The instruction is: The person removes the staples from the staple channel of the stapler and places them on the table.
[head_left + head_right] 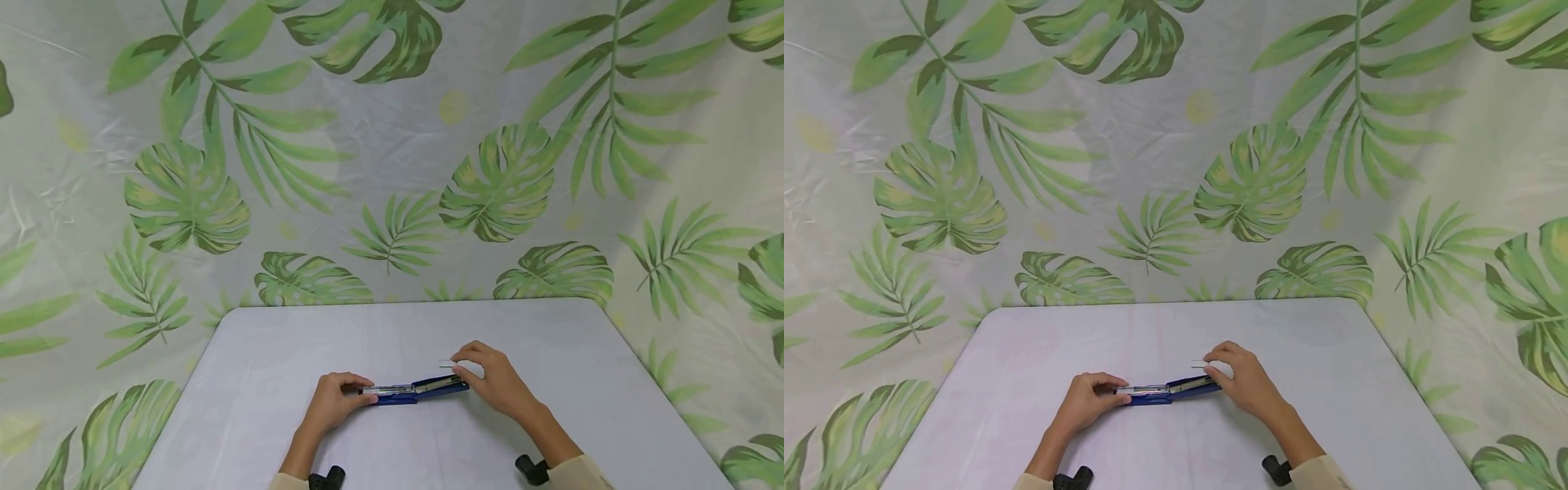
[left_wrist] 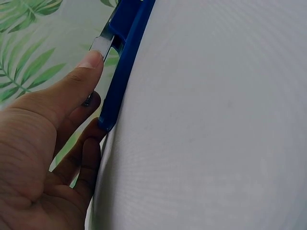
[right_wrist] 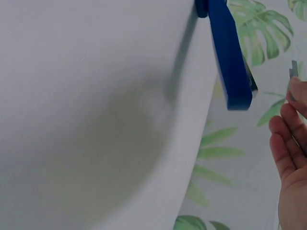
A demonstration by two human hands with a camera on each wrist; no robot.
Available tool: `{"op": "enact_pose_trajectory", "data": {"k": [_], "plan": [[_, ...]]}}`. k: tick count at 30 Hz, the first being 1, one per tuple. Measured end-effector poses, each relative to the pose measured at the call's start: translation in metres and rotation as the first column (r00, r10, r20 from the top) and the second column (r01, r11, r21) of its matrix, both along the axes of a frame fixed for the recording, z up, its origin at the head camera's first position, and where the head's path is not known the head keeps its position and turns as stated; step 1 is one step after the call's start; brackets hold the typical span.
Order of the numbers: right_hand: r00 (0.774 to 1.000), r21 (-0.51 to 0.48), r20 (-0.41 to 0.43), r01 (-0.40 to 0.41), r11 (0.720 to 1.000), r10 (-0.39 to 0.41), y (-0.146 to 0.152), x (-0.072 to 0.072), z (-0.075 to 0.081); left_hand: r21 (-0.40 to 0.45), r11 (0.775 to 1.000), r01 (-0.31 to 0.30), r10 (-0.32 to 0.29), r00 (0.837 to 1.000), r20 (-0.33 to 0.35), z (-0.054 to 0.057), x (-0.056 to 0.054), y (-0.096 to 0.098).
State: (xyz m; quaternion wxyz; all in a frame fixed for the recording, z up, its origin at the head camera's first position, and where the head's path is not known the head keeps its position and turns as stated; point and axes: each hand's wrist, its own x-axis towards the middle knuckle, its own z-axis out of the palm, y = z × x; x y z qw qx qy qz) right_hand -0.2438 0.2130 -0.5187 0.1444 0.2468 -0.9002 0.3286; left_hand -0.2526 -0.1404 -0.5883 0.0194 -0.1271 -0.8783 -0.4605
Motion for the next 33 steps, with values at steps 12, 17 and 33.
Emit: {"op": "enact_pose_trajectory", "data": {"k": [12, 17, 33], "plan": [[0.997, 0.001, -0.071, 0.04, 0.999, -0.04, 0.032, -0.003, -0.005, 0.004, 1.0, -0.001, 0.001, 1.0, -0.003, -0.002, -0.003, -0.001], [0.994, 0.012, -0.095, 0.063, 0.998, -0.061, 0.044, -0.002, -0.009, 0.002, 1.0, 0.002, -0.002, 1.0, -0.003, -0.004, -0.003, -0.001], [0.99, 0.044, -0.046, 0.134, 0.99, -0.132, 0.059, 0.001, -0.023, 0.002, 1.0, -0.008, 0.008, 1.0, -0.003, -0.004, -0.002, -0.001]]}}
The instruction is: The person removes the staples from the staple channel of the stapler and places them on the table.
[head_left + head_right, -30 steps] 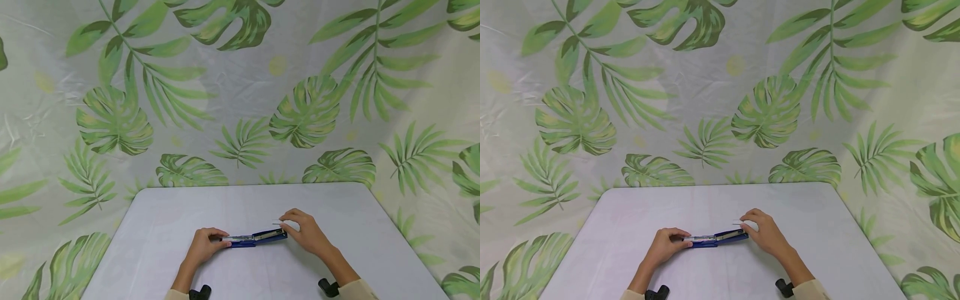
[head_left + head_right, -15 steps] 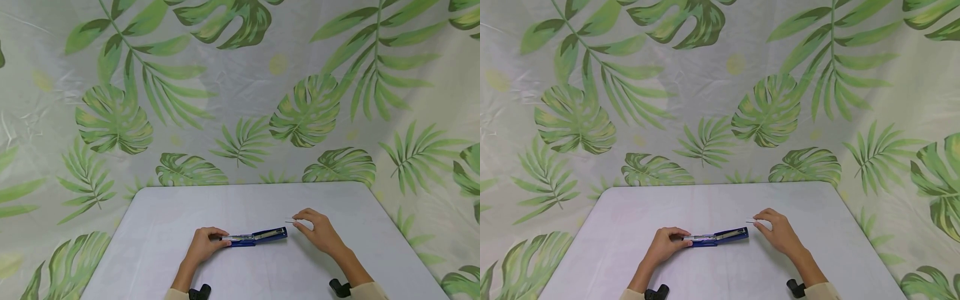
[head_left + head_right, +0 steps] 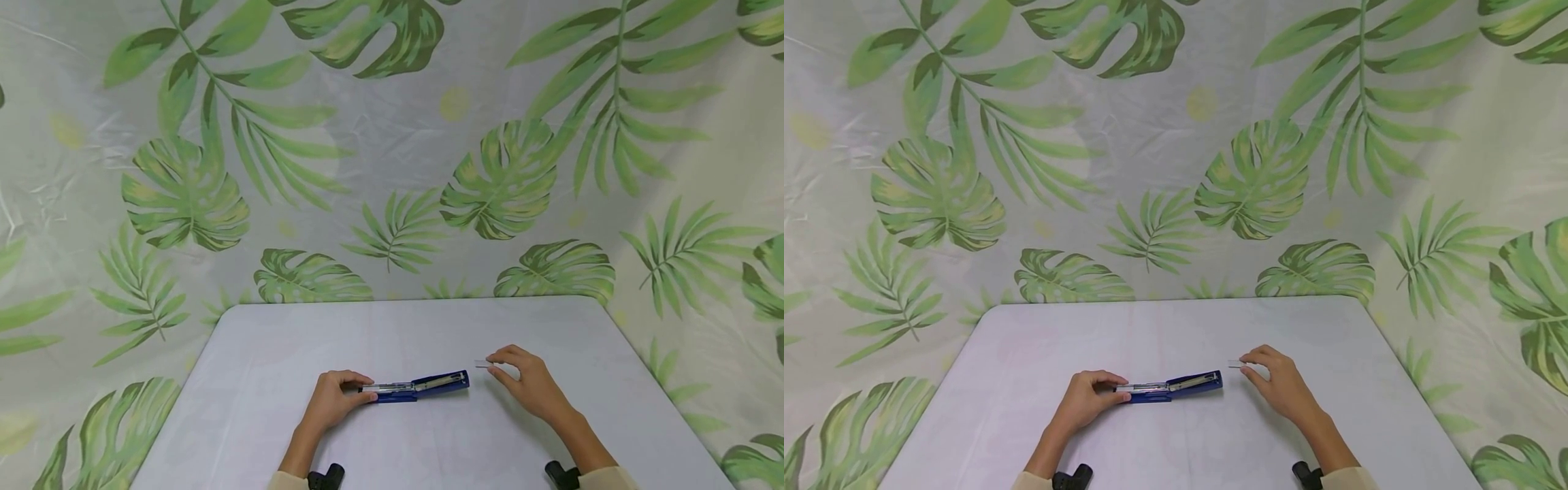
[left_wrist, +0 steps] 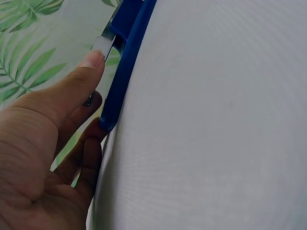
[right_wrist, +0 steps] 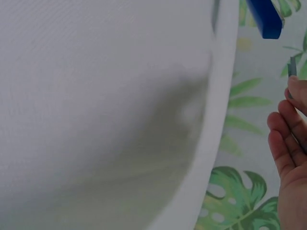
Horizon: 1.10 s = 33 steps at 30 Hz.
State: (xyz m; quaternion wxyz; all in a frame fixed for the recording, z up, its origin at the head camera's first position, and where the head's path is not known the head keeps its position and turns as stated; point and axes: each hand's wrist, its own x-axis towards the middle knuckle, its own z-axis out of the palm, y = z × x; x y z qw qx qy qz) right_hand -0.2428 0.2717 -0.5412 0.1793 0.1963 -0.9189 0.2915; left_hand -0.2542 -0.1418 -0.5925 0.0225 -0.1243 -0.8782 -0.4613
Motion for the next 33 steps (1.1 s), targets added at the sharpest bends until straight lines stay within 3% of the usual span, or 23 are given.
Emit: {"op": "enact_pose_trajectory", "data": {"k": [8, 18, 33], "plan": [[0.996, 0.02, 0.086, -0.004, 1.0, 0.002, 0.002, 0.004, -0.01, 0.001, 1.0, 0.006, -0.006, 1.0, 0.008, 0.001, 0.002, -0.001], [0.977, 0.043, 0.214, -0.008, 0.999, -0.001, 0.007, -0.002, -0.022, -0.009, 1.0, -0.009, 0.009, 1.0, -0.003, 0.003, 0.0, 0.001], [0.977, 0.08, 0.211, -0.032, 0.996, 0.014, 0.011, -0.003, -0.031, 0.004, 1.0, 0.005, -0.005, 1.0, -0.005, 0.002, 0.001, 0.001]]}}
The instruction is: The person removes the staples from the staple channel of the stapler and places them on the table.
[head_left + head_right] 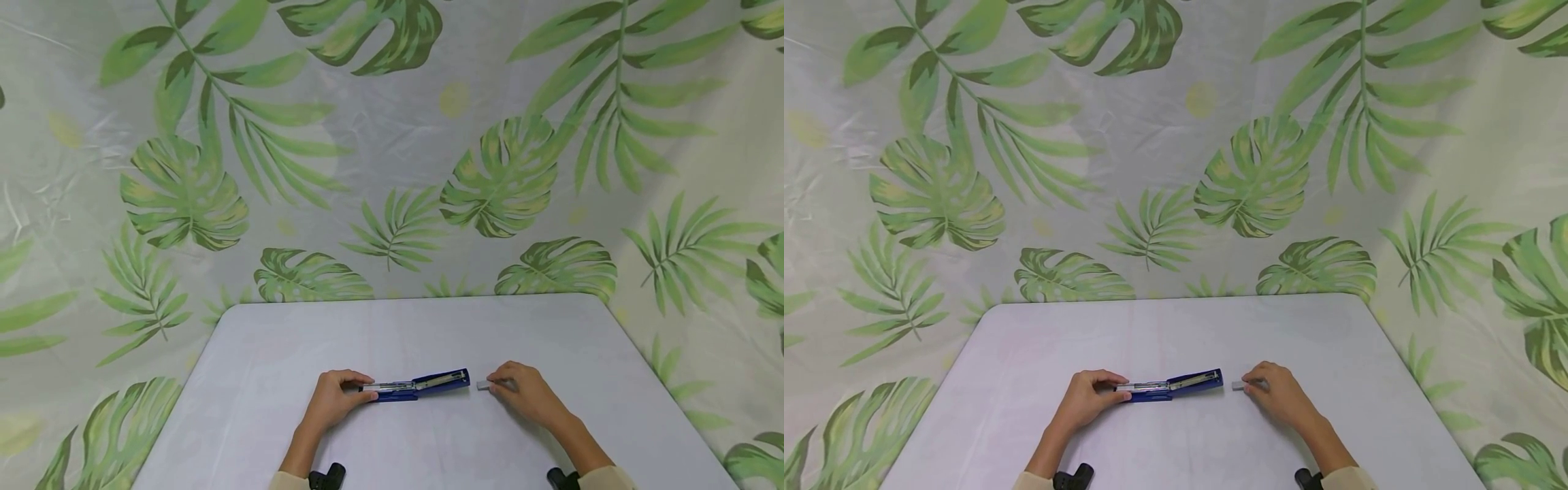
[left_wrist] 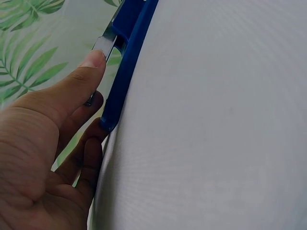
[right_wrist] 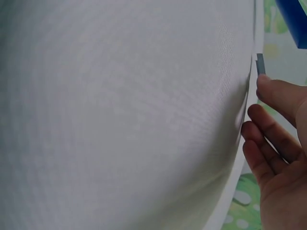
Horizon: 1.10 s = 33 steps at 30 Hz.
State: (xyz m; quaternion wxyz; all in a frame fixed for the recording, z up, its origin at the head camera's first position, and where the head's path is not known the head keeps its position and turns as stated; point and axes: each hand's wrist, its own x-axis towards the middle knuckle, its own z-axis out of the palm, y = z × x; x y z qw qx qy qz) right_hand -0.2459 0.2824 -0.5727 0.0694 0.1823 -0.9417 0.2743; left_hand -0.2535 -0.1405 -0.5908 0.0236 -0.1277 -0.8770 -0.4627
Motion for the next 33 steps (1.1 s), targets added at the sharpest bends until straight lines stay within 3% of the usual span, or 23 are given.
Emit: {"op": "enact_pose_trajectory", "data": {"k": [11, 33], "plan": [[1.0, 0.016, 0.027, -0.016, 1.0, 0.015, -0.0019, 0.0006, 0.0, 0.007, 1.0, -0.013, 0.013, 1.0, -0.008, -0.0013, -0.0003, 0.0004], [0.997, 0.029, 0.065, 0.034, 0.999, -0.035, -0.0014, 0.0024, -0.0046, 0.002, 1.0, -0.01, 0.01, 1.0, -0.002, -0.0017, -0.0004, 0.0004]]}}
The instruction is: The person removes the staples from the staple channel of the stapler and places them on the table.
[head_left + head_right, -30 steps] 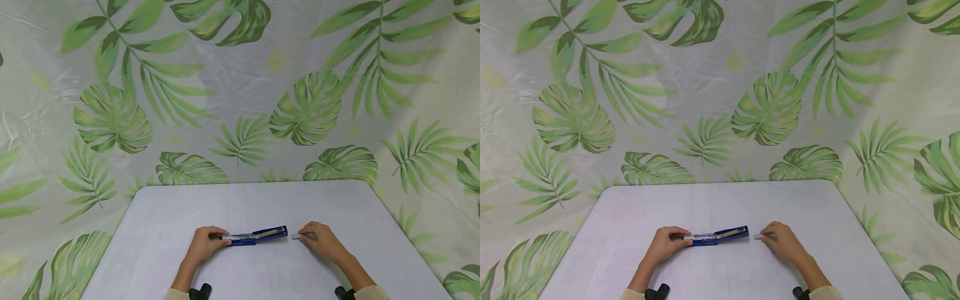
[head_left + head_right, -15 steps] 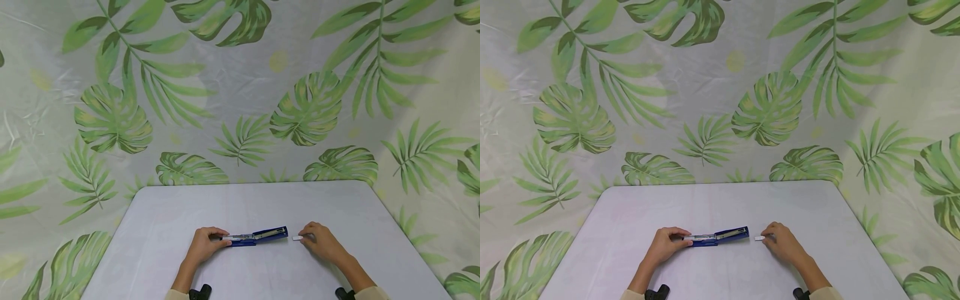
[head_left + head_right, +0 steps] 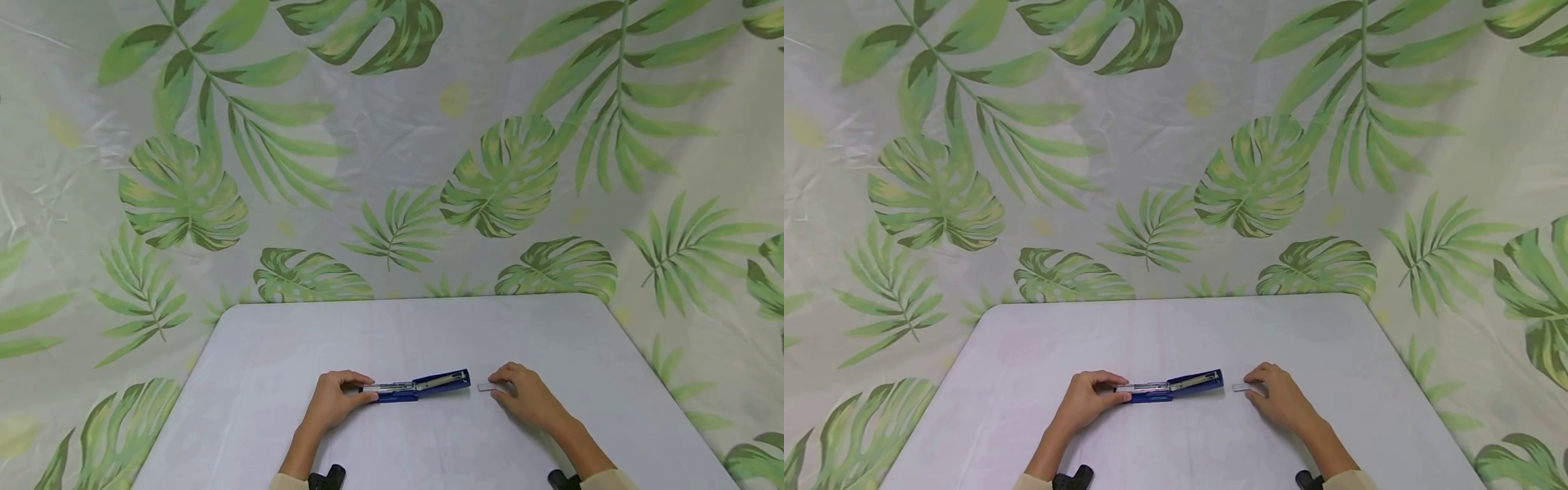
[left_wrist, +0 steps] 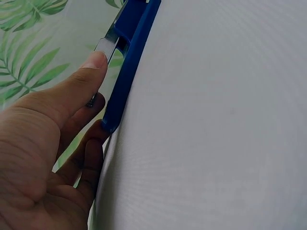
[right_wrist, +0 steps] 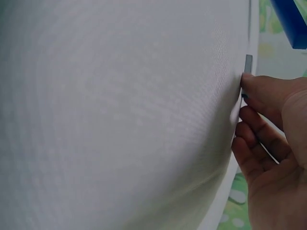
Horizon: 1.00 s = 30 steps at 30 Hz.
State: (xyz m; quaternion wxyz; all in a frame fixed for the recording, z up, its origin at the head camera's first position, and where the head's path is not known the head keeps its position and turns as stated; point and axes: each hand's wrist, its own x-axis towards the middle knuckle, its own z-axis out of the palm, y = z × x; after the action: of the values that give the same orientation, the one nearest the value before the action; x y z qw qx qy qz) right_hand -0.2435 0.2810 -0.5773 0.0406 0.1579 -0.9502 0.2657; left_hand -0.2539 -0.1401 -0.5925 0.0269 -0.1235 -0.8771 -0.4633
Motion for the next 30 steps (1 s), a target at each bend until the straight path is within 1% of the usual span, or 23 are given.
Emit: {"op": "enact_pose_trajectory", "data": {"k": [8, 12, 15, 17, 20, 25, 27, 30], "plan": [[1.0, -0.004, 0.001, 0.0, 1.0, 0.0, -0.001, 0.001, 0.002, 0.004, 1.0, 0.01, -0.01, 1.0, 0.009, 0.001, 0.0, 0.0], [1.0, -0.011, 0.028, 0.004, 1.0, -0.004, -0.001, 0.002, 0.005, -0.003, 1.0, 0.013, -0.013, 1.0, 0.002, 0.002, 0.0, -0.001], [0.998, -0.021, 0.049, 0.03, 0.999, -0.029, -0.002, 0.002, 0.009, -0.006, 1.0, 0.017, -0.017, 1.0, 0.0, 0.002, 0.0, -0.001], [0.998, -0.026, 0.047, 0.046, 0.999, -0.045, -0.004, 0.002, 0.012, -0.008, 1.0, 0.021, -0.021, 1.0, -0.003, 0.002, 0.0, -0.001], [0.998, -0.046, 0.015, 0.06, 0.997, -0.059, -0.007, 0.001, 0.017, -0.01, 1.0, 0.029, -0.029, 1.0, -0.003, 0.003, 0.0, -0.003], [0.997, -0.096, -0.071, 0.026, 0.995, -0.033, -0.013, -0.003, 0.024, -0.009, 0.999, 0.036, -0.036, 0.999, 0.012, 0.004, 0.0, -0.004], [0.995, -0.104, -0.1, 0.012, 0.994, -0.023, -0.016, -0.005, 0.027, -0.007, 0.999, 0.043, -0.043, 0.999, 0.008, 0.004, 0.0, -0.004], [0.993, -0.113, -0.114, 0.0, 0.994, -0.013, -0.022, -0.006, 0.032, -0.006, 0.999, 0.05, -0.05, 0.999, -0.005, 0.003, 0.0, -0.004]]}}
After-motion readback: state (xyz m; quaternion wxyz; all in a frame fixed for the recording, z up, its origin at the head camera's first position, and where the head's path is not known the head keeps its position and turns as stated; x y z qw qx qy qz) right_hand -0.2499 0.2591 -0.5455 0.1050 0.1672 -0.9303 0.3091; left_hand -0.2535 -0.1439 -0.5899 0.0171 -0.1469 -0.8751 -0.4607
